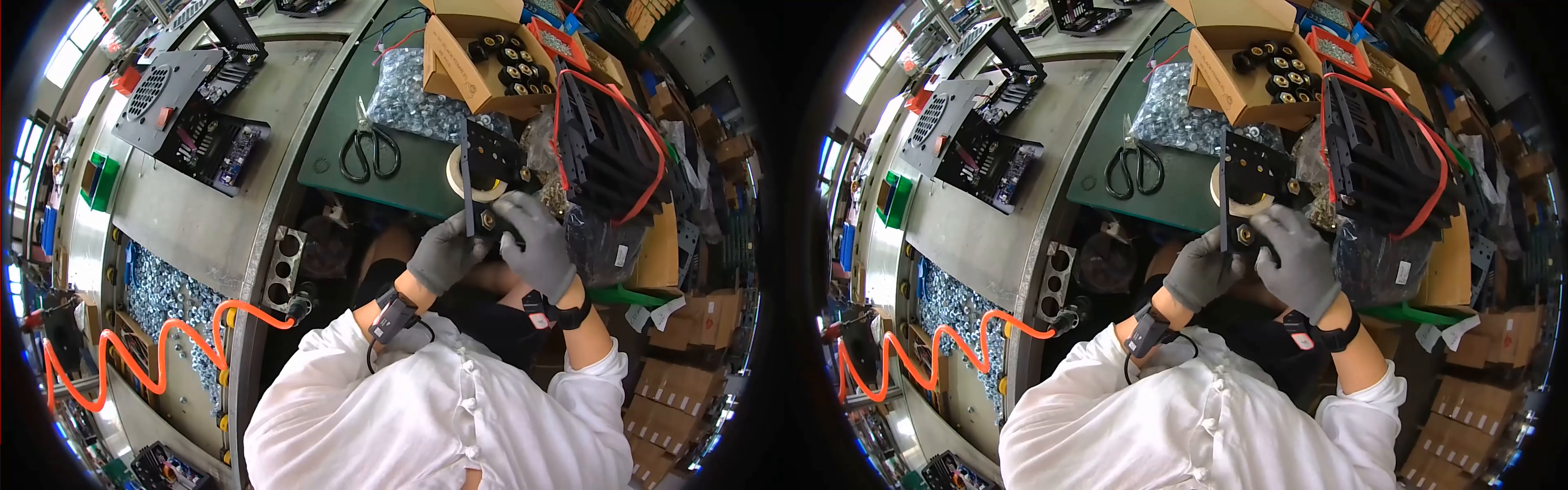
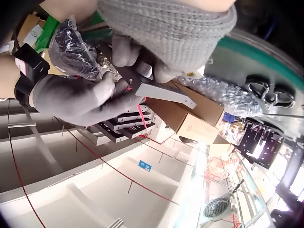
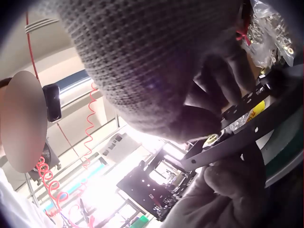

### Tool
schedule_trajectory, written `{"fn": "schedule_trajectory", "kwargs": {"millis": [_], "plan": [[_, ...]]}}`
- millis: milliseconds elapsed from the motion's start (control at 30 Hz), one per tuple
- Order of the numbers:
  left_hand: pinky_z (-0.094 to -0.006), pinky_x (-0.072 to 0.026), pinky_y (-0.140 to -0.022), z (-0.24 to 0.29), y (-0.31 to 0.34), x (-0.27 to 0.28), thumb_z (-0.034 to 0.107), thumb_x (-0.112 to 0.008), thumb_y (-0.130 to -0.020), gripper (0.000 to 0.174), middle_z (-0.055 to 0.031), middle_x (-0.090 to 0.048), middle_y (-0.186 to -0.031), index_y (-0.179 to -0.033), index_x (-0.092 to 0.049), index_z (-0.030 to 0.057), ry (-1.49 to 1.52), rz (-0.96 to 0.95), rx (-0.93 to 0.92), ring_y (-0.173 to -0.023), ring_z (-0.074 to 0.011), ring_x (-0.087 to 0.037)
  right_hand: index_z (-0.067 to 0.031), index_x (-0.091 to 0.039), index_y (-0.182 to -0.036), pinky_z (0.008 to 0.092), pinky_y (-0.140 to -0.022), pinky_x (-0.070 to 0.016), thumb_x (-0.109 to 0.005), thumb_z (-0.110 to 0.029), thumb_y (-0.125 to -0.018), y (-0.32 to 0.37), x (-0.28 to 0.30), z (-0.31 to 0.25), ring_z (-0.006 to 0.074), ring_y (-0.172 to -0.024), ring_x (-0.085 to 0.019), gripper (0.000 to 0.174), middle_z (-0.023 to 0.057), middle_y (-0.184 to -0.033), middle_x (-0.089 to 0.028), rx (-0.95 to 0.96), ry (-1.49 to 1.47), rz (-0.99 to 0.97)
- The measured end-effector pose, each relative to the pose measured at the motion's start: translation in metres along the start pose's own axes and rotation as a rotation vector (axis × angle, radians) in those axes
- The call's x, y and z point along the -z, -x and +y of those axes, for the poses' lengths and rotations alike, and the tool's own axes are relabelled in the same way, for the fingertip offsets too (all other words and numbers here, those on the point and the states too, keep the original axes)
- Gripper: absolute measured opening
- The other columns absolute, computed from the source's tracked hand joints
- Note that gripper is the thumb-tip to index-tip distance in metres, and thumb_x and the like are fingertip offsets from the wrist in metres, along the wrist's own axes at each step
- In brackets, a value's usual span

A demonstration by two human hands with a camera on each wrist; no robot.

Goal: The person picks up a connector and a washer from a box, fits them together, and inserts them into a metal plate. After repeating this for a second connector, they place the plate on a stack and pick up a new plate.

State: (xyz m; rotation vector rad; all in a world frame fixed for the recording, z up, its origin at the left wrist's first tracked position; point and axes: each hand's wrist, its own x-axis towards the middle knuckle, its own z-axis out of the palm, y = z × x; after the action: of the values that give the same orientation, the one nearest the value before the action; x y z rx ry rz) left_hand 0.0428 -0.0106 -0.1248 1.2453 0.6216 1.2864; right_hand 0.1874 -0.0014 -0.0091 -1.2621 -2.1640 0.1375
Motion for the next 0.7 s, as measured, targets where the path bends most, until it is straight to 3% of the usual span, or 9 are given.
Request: {"fn": "schedule_trajectory", "kwargs": {"millis": [67, 133, 167, 267, 300, 367, 533, 633, 700], "plan": [[-0.0237, -0.0477, -0.092, -0.020, 0.001, 0.005, -0.001, -0.051, -0.092, 0.038, -0.0036, -0.061, -0.118, -0.130, -0.050, -0.0002, 0.721, -0.061, 0.139, -0.105, -0.0104, -0.058, -0.0017, -0.069, -0.080, 0.0393, -0.074, -0.0539, -0.054, 0.003, -0.068, 0.010, 0.003, 0.013, 0.0306, -0.082, -0.065, 0.020, 0.0139, -0.085, -0.066, 0.026, -0.059, -0.039], [-0.0244, -0.0481, -0.092, -0.021, 0.000, 0.012, 0.001, -0.049, -0.093, 0.037, -0.0043, -0.058, -0.121, -0.131, -0.049, 0.0001, 0.959, -0.084, 0.197, -0.106, -0.0110, -0.058, -0.0027, -0.068, -0.092, 0.0403, -0.084, -0.0523, -0.058, 0.000, -0.070, 0.012, 0.016, 0.022, 0.0317, -0.096, -0.062, 0.025, 0.0140, -0.104, -0.064, -0.089, -0.421, -0.396], [-0.0250, -0.0485, -0.091, -0.021, 0.001, 0.014, 0.003, -0.046, -0.095, 0.036, -0.0051, -0.056, -0.124, -0.131, -0.048, 0.0005, 1.200, -0.111, 0.261, -0.106, -0.0115, -0.057, -0.0032, -0.069, -0.091, 0.0405, -0.086, -0.0519, -0.059, -0.001, -0.071, 0.013, 0.010, 0.017, 0.0319, -0.098, -0.062, 0.022, 0.0140, -0.103, -0.065, -0.062, -0.289, -0.214], [-0.0259, -0.0507, -0.087, -0.022, 0.003, 0.016, 0.008, -0.044, -0.098, 0.036, -0.0062, -0.053, -0.128, -0.133, -0.046, 0.0019, 1.106, -0.029, 0.270, -0.105, -0.0123, -0.057, -0.0033, -0.069, -0.085, 0.0408, -0.085, -0.0526, -0.059, 0.000, -0.071, 0.003, -0.002, 0.005, 0.0323, -0.093, -0.064, 0.018, 0.0140, -0.095, -0.066, 0.013, -0.048, -0.123], [-0.0259, -0.0507, -0.087, -0.019, 0.003, 0.017, 0.008, -0.044, -0.098, 0.036, -0.0062, -0.053, -0.128, -0.133, -0.046, 0.0019, 1.107, -0.035, 0.267, -0.105, -0.0123, -0.057, -0.0037, -0.068, -0.089, 0.0413, -0.087, -0.0523, -0.060, -0.001, -0.072, 0.006, -0.002, 0.009, 0.0336, -0.095, -0.064, 0.019, 0.0142, -0.097, -0.067, 0.066, -0.161, -0.222], [-0.0267, -0.0517, -0.085, -0.013, 0.006, 0.025, 0.010, -0.047, -0.098, 0.035, -0.0072, -0.054, -0.127, -0.132, -0.046, 0.0030, 1.353, -0.009, 0.350, -0.105, -0.0124, -0.057, -0.0039, -0.068, -0.092, 0.0415, -0.089, -0.0517, -0.060, -0.002, -0.073, 0.006, -0.002, 0.022, 0.0337, -0.098, -0.064, 0.021, 0.0137, -0.102, -0.066, 0.039, -0.174, -0.185], [-0.0268, -0.0492, -0.089, -0.022, 0.010, 0.042, 0.013, -0.051, -0.097, 0.032, -0.0058, -0.057, -0.123, -0.129, -0.049, 0.0044, 1.323, 0.090, 0.316, -0.106, -0.0128, -0.057, -0.0087, -0.060, -0.120, 0.0432, -0.092, -0.0504, -0.063, -0.014, -0.083, -0.035, -0.018, 0.049, 0.0346, -0.108, -0.061, 0.037, 0.0142, -0.124, -0.060, -0.183, 0.126, -0.080], [-0.0264, -0.0422, -0.099, -0.011, 0.003, 0.039, 0.008, -0.052, -0.096, 0.025, -0.0031, -0.061, -0.119, -0.120, -0.052, 0.0029, 0.174, 0.112, 0.041, -0.106, -0.0104, -0.058, -0.0115, -0.056, -0.125, 0.0444, -0.092, -0.0501, -0.063, -0.020, -0.085, -0.052, -0.045, 0.073, 0.0347, -0.109, -0.060, 0.041, 0.0136, -0.127, -0.057, -0.195, 0.321, -0.268], [-0.0275, -0.0416, -0.100, 0.004, 0.003, 0.039, 0.009, -0.052, -0.096, 0.025, -0.0039, -0.060, -0.120, -0.120, -0.053, 0.0025, 0.306, 0.121, 0.057, -0.107, -0.0109, -0.058, -0.0133, -0.057, -0.124, 0.0451, -0.091, -0.0502, -0.067, -0.018, -0.083, -0.062, -0.050, 0.073, 0.0344, -0.108, -0.060, 0.042, 0.0128, -0.123, -0.058, -0.271, 0.308, -0.289]]}}
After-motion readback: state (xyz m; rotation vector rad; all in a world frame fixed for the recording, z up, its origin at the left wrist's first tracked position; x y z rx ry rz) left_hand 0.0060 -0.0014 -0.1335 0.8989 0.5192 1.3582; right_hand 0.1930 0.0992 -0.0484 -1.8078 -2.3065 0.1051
